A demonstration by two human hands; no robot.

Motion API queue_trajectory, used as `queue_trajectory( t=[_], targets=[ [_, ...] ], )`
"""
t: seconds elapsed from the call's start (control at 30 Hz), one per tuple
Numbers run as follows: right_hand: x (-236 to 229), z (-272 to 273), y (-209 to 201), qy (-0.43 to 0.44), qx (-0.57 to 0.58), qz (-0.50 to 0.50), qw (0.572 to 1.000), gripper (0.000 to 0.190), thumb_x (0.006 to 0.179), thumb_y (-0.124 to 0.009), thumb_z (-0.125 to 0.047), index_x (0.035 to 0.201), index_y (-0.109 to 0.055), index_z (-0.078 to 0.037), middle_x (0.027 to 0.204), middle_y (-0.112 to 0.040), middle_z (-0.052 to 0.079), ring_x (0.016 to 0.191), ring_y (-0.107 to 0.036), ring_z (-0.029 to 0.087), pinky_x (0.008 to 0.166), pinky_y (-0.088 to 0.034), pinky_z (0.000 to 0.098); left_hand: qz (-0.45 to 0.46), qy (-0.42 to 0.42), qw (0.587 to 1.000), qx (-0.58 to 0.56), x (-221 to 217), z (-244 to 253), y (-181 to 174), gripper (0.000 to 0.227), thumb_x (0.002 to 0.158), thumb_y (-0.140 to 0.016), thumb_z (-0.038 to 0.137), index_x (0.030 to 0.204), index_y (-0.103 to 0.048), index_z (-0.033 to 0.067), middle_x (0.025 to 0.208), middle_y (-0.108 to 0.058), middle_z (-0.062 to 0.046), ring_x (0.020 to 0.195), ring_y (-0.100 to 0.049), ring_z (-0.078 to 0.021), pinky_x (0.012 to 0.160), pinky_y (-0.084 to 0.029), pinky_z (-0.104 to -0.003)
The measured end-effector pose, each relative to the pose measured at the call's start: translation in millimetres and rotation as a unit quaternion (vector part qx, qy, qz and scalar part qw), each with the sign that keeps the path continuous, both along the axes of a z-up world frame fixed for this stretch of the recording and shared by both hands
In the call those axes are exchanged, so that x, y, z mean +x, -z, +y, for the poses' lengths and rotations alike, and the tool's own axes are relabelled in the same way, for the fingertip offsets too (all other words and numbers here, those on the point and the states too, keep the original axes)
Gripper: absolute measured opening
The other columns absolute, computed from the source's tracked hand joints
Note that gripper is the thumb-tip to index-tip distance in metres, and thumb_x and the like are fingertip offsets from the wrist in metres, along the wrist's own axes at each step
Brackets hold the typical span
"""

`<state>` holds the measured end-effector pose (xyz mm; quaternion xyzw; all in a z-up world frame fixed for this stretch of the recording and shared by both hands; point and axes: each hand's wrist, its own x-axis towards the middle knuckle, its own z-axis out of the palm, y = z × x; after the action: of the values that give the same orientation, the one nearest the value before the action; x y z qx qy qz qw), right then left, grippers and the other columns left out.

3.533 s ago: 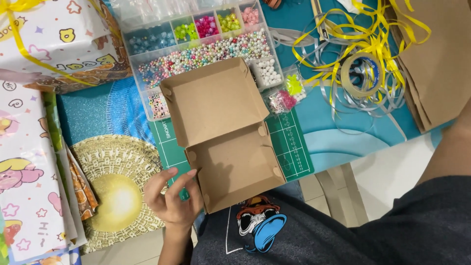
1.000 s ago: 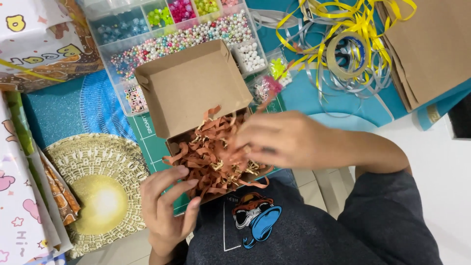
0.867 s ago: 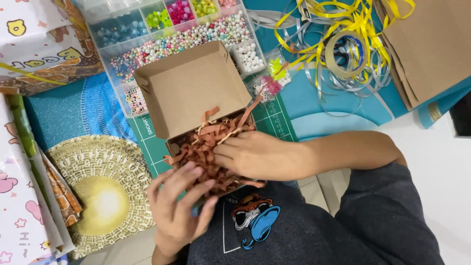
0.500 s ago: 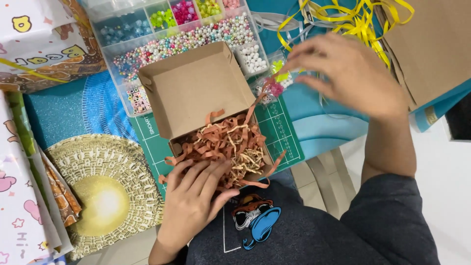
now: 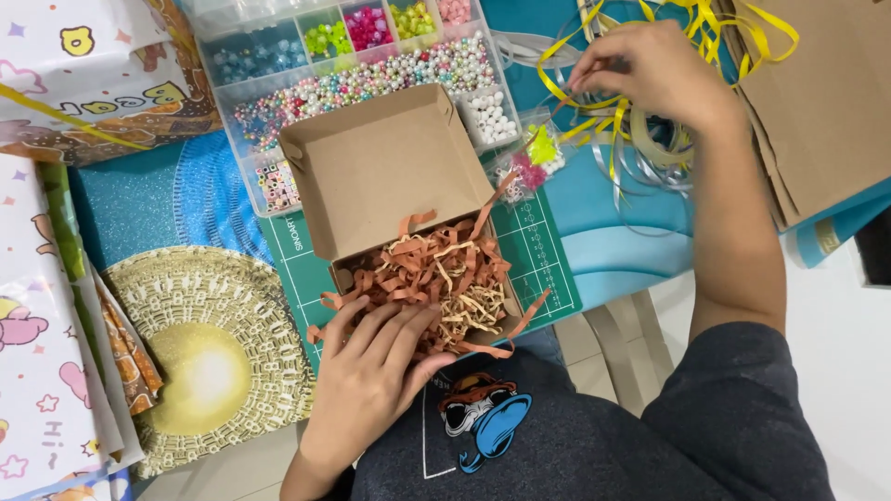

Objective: Assembling a small cardboard box by folding and then filling it with shredded paper and decorative beads.

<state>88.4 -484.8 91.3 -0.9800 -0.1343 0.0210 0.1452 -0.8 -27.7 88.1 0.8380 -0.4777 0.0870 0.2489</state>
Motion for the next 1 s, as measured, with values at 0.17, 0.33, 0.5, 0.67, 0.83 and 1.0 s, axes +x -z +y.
queue_trajectory(
  t=[0.17,0.33,0.5,0.67,0.83,1.0],
  targets=[
    [-27.5,23.8,-49.9,0.036,0.082,-0.007,0.996,0.005,0.109,-0.072,0.002,0.112,-0.075,0.005,0.106,-0.075,0.016,0.102,-0.073,0.026,0.091,-0.058,0.0365,0.001,0.011,1.0,-0.01,4.6,-4.5,-1.4,0.047,0.097,-0.071,0.047,0.125,-0.068,0.0091,0.114,-0.074,-0.003,0.107,-0.067,-0.0208,0.104,-0.044,-0.042],
    [-56.1,105.3,-95.0,-0.05,0.161,0.022,0.985,0.013,0.097,-0.074,-0.01,0.104,-0.075,0.001,0.103,-0.076,0.011,0.088,-0.072,0.016,0.075,-0.058,0.0247,-0.012,0.021,0.999,-0.027,8.5,-1.1,-1.9,0.042,0.1,-0.068,0.044,0.127,-0.067,0.012,0.131,-0.069,-0.006,0.107,-0.068,-0.0198,0.101,-0.045,-0.042],
    [-68.3,184.4,-71.2,-0.296,0.12,-0.016,0.948,0.021,0.099,-0.069,-0.021,0.112,-0.072,-0.005,0.116,-0.072,0.007,0.108,-0.069,0.024,0.079,-0.06,0.0353,-0.014,-0.034,0.995,-0.096,1.5,13.3,1.9,0.039,0.106,-0.054,0.041,0.13,-0.069,0.0132,0.135,-0.063,-0.01,0.113,-0.063,-0.0224,0.096,-0.051,-0.04],
    [-67.7,216.5,-41.8,-0.173,0.019,0.143,0.974,0.051,0.098,-0.065,-0.03,0.143,-0.052,-0.012,0.134,-0.059,0.01,0.111,-0.064,0.031,0.062,-0.061,0.0451,0.057,-0.144,0.972,-0.178,-9.8,28.6,9.8,0.029,0.107,-0.049,0.02,0.121,-0.065,0.0,0.121,-0.059,-0.019,0.095,-0.064,-0.0288,0.085,-0.053,-0.041],
    [-60.8,243.8,-4.4,-0.23,-0.072,0.156,0.958,0.054,0.095,-0.067,-0.033,0.142,-0.054,-0.013,0.135,-0.06,0.012,0.114,-0.062,0.034,0.064,-0.062,0.0506,0.332,-0.223,0.9,-0.174,-6.6,30.9,4.2,0.038,0.109,-0.035,0.024,0.135,-0.046,-0.0014,0.129,-0.05,-0.02,0.09,-0.071,-0.0227,0.074,-0.061,-0.033],
    [-70.4,243.7,-12.0,-0.254,-0.152,0.043,0.954,0.073,0.087,-0.073,-0.036,0.153,-0.045,-0.021,0.142,-0.056,0.009,0.108,-0.064,0.028,0.073,-0.06,0.0426,0.299,-0.116,0.946,-0.054,1.3,47.8,11.2,0.108,0.089,-0.042,0.07,0.153,-0.021,-0.0148,0.145,-0.052,-0.031,0.13,-0.058,-0.0382,0.107,-0.047,-0.052]
  ],
)
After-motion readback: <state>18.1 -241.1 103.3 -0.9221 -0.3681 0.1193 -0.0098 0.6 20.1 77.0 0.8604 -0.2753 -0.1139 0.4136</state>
